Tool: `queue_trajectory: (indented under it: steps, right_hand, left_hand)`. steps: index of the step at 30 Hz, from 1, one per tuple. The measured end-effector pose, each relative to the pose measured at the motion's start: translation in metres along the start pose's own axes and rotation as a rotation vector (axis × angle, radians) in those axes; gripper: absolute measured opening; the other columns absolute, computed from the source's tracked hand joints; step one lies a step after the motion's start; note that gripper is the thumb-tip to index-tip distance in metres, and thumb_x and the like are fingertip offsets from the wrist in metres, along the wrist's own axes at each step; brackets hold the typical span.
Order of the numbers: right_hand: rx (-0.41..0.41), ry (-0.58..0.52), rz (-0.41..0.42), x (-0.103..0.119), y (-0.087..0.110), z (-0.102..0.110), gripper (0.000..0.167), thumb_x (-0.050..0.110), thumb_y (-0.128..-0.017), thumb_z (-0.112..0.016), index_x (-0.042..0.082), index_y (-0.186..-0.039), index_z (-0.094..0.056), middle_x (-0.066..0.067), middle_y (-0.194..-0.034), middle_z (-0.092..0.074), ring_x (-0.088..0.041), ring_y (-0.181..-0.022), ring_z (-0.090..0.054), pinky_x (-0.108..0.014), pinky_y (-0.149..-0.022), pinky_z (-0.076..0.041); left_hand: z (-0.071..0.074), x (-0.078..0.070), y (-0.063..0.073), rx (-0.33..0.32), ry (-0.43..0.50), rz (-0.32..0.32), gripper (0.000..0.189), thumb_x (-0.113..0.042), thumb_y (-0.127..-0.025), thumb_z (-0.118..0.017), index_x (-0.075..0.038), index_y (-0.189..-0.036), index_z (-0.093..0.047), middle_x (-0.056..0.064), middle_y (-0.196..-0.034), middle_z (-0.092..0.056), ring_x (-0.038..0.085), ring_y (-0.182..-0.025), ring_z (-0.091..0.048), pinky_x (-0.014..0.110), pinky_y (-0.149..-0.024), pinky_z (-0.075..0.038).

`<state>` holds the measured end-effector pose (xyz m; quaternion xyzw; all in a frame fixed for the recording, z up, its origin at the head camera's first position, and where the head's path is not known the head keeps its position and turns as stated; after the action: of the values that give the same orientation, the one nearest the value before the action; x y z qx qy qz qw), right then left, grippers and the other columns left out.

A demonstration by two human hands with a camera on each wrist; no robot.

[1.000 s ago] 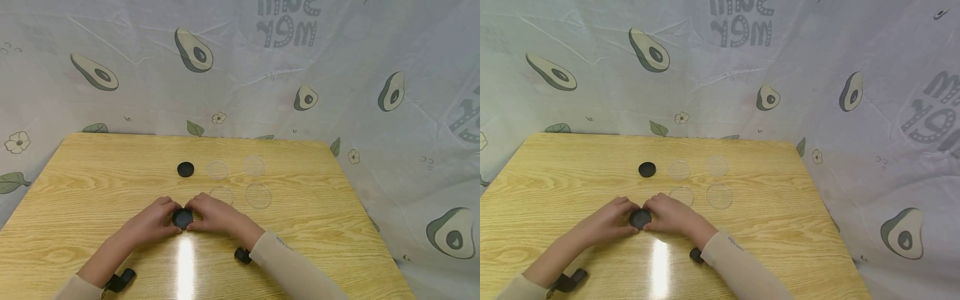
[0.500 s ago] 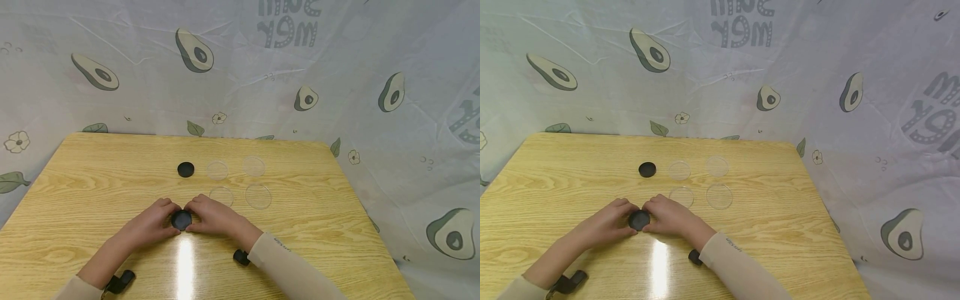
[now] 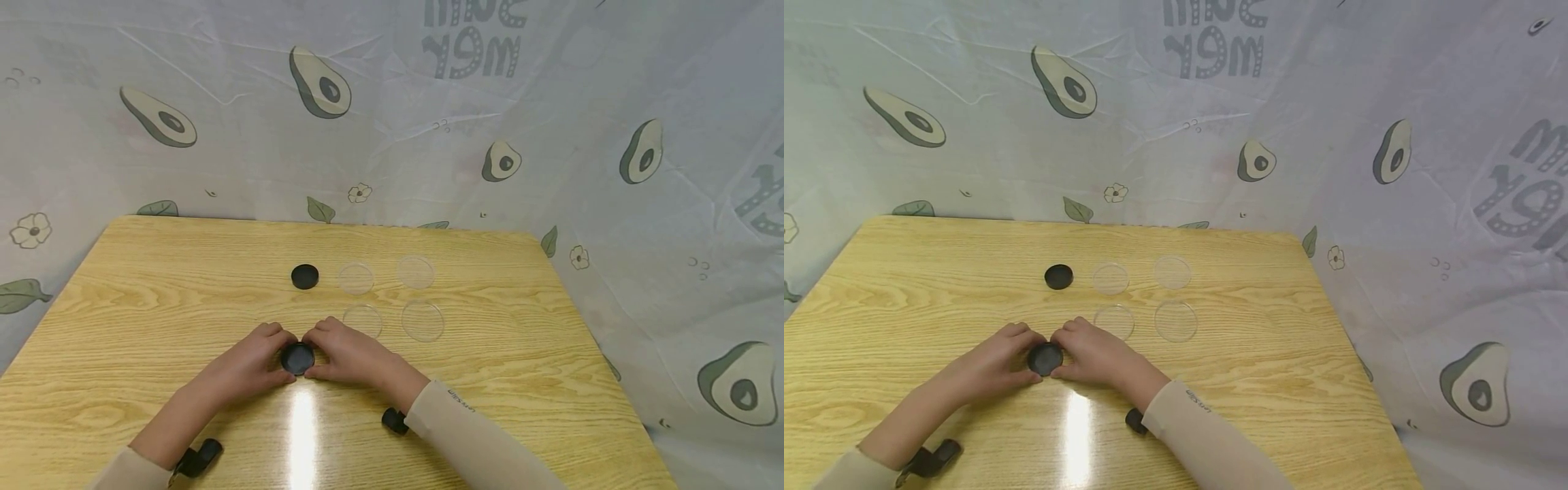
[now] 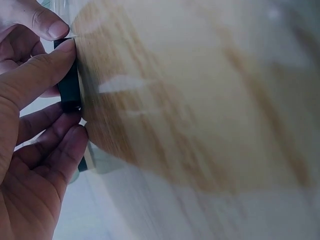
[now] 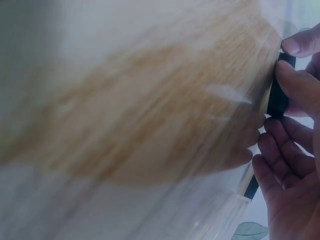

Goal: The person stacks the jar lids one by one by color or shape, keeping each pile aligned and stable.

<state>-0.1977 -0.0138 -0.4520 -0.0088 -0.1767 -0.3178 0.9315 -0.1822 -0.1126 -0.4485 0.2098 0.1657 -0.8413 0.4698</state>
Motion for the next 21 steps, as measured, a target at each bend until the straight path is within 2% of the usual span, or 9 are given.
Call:
queue_trajectory:
  steps: [14,21]
  right_hand:
    - [0.024,-0.025,-0.039,-0.0028,-0.0005,-0.0034,0.045,0.040,-0.098,-0.075,0.014,-0.133,-0.065,0.001,-0.126,-0.065,-0.012,-0.120,-0.057,-0.020,-0.102,-0.051]
    - [0.038,-0.026,-0.052,-0.0032,0.0005,-0.0035,0.047,0.039,-0.098,-0.075,0.013,-0.135,-0.064,0.000,-0.128,-0.064,-0.012,-0.122,-0.056,-0.021,-0.103,-0.051]
  left_hand:
    - [-0.0017,0.0002,-0.0012,0.012,-0.014,0.009,0.043,-0.024,-0.083,-0.090,-0.006,-0.118,-0.071,-0.002,-0.105,-0.062,0.014,-0.099,-0.055,0.033,-0.082,-0.054]
    - [-0.0019,0.0003,-0.0003,0.000,-0.032,-0.009,0.050,-0.026,-0.081,-0.092,-0.004,-0.120,-0.069,0.000,-0.105,-0.061,0.014,-0.097,-0.054,0.032,-0.081,-0.053]
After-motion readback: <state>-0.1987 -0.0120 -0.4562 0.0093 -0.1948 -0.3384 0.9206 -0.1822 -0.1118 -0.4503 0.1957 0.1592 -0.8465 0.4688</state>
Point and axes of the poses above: each hand's wrist, its own y-axis away from the middle knuckle, its own z-axis out of the back of the hand, x = y × z, the point moved 10 cm from there along -y, towards the middle knuckle
